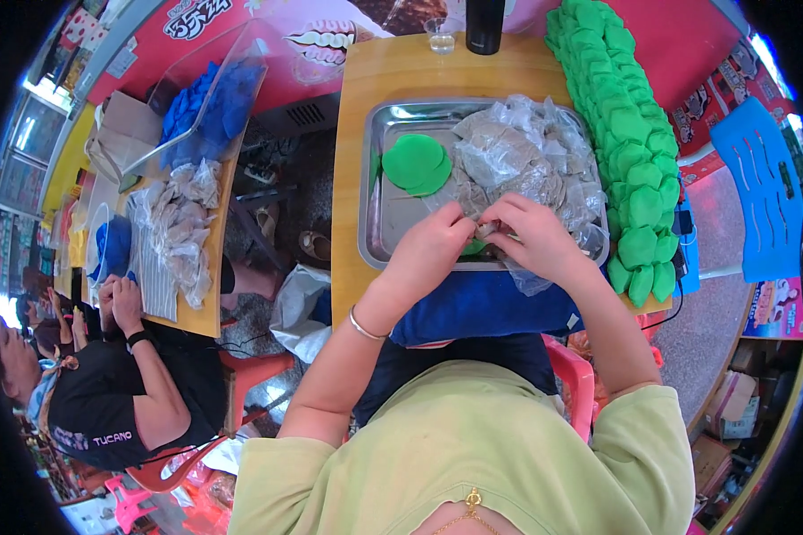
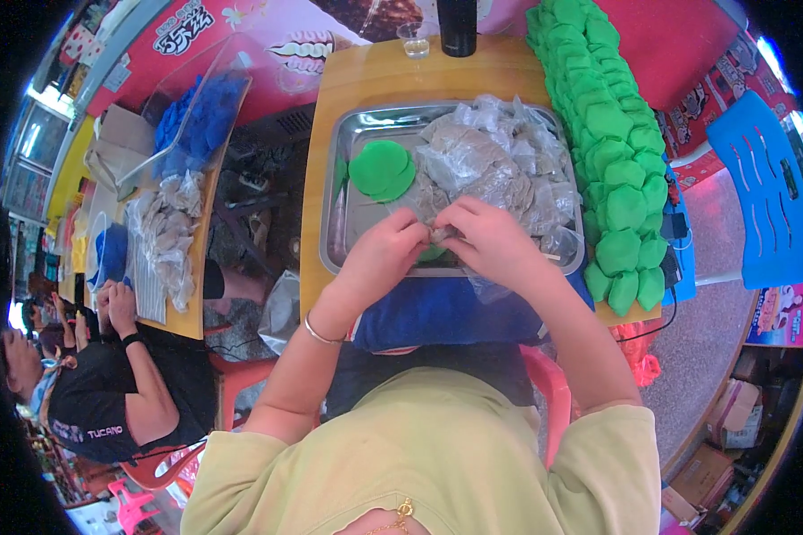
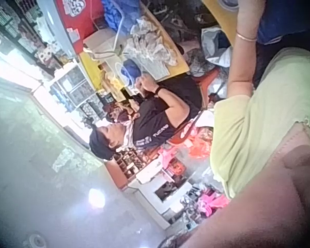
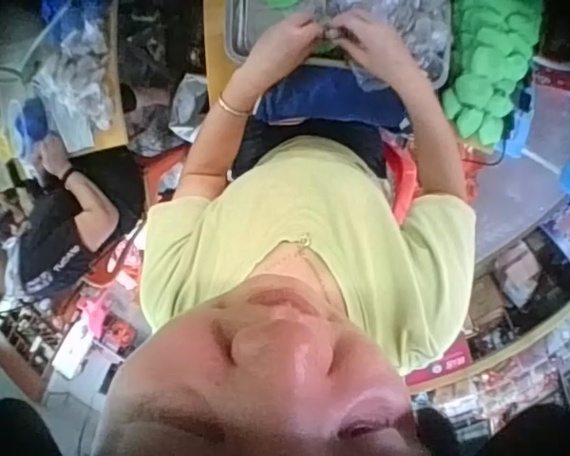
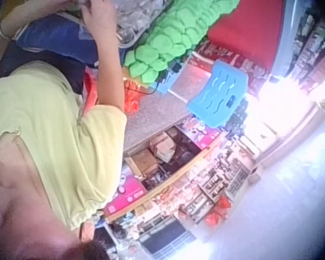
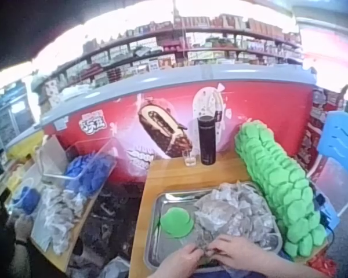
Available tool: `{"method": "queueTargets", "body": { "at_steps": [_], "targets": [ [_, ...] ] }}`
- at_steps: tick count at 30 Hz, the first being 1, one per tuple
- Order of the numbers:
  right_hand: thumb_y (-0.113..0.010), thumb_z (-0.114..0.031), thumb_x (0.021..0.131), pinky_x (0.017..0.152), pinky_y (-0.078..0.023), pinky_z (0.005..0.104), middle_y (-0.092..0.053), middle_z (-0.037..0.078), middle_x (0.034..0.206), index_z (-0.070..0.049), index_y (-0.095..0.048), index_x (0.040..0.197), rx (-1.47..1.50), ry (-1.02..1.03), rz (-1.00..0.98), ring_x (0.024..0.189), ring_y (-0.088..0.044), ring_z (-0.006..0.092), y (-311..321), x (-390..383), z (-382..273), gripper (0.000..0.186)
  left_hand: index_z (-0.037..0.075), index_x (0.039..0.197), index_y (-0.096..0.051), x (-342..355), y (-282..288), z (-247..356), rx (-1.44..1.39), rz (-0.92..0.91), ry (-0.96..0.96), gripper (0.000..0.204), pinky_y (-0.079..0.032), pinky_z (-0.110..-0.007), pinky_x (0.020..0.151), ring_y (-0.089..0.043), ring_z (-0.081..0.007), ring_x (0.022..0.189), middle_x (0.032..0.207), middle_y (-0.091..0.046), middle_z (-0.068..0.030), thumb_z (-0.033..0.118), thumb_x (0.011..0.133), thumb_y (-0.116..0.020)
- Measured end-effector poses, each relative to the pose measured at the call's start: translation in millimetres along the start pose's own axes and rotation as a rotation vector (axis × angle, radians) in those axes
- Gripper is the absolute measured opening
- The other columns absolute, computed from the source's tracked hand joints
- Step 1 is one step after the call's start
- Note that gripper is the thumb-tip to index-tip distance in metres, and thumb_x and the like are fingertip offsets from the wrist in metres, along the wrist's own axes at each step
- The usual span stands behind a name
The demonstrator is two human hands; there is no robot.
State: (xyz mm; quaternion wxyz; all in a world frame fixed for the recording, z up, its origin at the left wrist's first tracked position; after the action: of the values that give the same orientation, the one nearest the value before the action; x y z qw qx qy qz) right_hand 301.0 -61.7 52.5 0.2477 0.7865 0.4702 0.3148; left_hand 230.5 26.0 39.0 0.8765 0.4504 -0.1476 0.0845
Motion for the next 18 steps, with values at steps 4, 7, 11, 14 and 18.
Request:
{"method": "queueTargets", "body": {
  "at_steps": [4,7,11,14,18],
  "targets": [
    [-0.065,-0.003,0.074,0.065,-0.05,0.0351,-0.054,0.012,0.082,-0.003,-0.056,0.09,-0.17,0.037,-0.043,0.073,-0.06,0.0275,-4.2,0.4,-4.9,0.018,0.007,0.082,-0.056,-4.1,4.9,1.4,-0.004,0.007,0.008,0.012,-0.047,-0.038,0.065,-0.056,-0.0307,0.079,0.085,-0.052,-0.0104,0.004,0.073,-0.062],
    [-0.064,-0.004,0.074,0.065,-0.05,0.0347,-0.054,0.011,0.082,-0.003,-0.056,0.089,-0.264,0.085,-0.057,0.074,-0.06,0.0278,-5.2,1.5,-11.0,0.017,0.008,0.079,-0.057,-6.2,10.6,2.7,-0.02,0.069,-0.02,0.01,-0.047,-0.037,0.064,-0.056,-0.0278,0.081,0.084,-0.053,-0.0076,0.005,0.072,-0.063],
    [-0.064,-0.003,0.074,0.066,-0.049,0.0348,-0.054,0.011,0.084,-0.003,-0.056,0.089,-0.087,0.002,0.009,0.076,-0.059,0.0279,-2.4,6.1,-7.4,0.016,0.009,0.078,-0.058,-10.5,21.5,4.9,-0.084,0.205,-0.101,0.009,-0.047,-0.036,0.062,-0.055,-0.0256,0.08,0.082,-0.052,-0.0057,0.005,0.071,-0.064],
    [-0.061,-0.007,0.076,0.068,-0.049,0.0383,-0.056,0.011,0.088,-0.006,-0.057,0.09,-0.092,0.031,-0.036,0.08,-0.058,0.0312,-7.7,6.8,-8.3,0.015,0.007,0.081,-0.061,-12.7,19.1,2.7,-0.105,0.18,-0.092,0.014,-0.046,-0.035,0.067,-0.055,-0.0267,0.079,0.086,-0.053,-0.0084,0.001,0.069,-0.066],
    [-0.061,-0.002,0.074,0.071,-0.048,0.0385,-0.057,0.011,0.088,-0.006,-0.056,0.089,-0.003,0.081,-0.062,0.082,-0.057,0.0316,-9.2,6.9,-7.6,0.016,0.006,0.08,-0.06,-13.8,16.9,-4.1,-0.115,0.143,-0.034,0.014,-0.046,-0.034,0.067,-0.055,-0.0266,0.079,0.087,-0.053,-0.0092,0.0,0.069,-0.066]
  ]
}}
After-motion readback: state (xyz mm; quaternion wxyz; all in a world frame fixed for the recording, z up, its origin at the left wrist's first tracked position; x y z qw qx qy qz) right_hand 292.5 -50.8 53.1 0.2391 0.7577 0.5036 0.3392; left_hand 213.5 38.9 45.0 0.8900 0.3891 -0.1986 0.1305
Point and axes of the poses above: each hand's wrist, its own x-axis towards the middle knuckle, its own y-axis out of the back of the hand, z = x × y, the point moved 8 cm from there along x, towards the middle knuckle
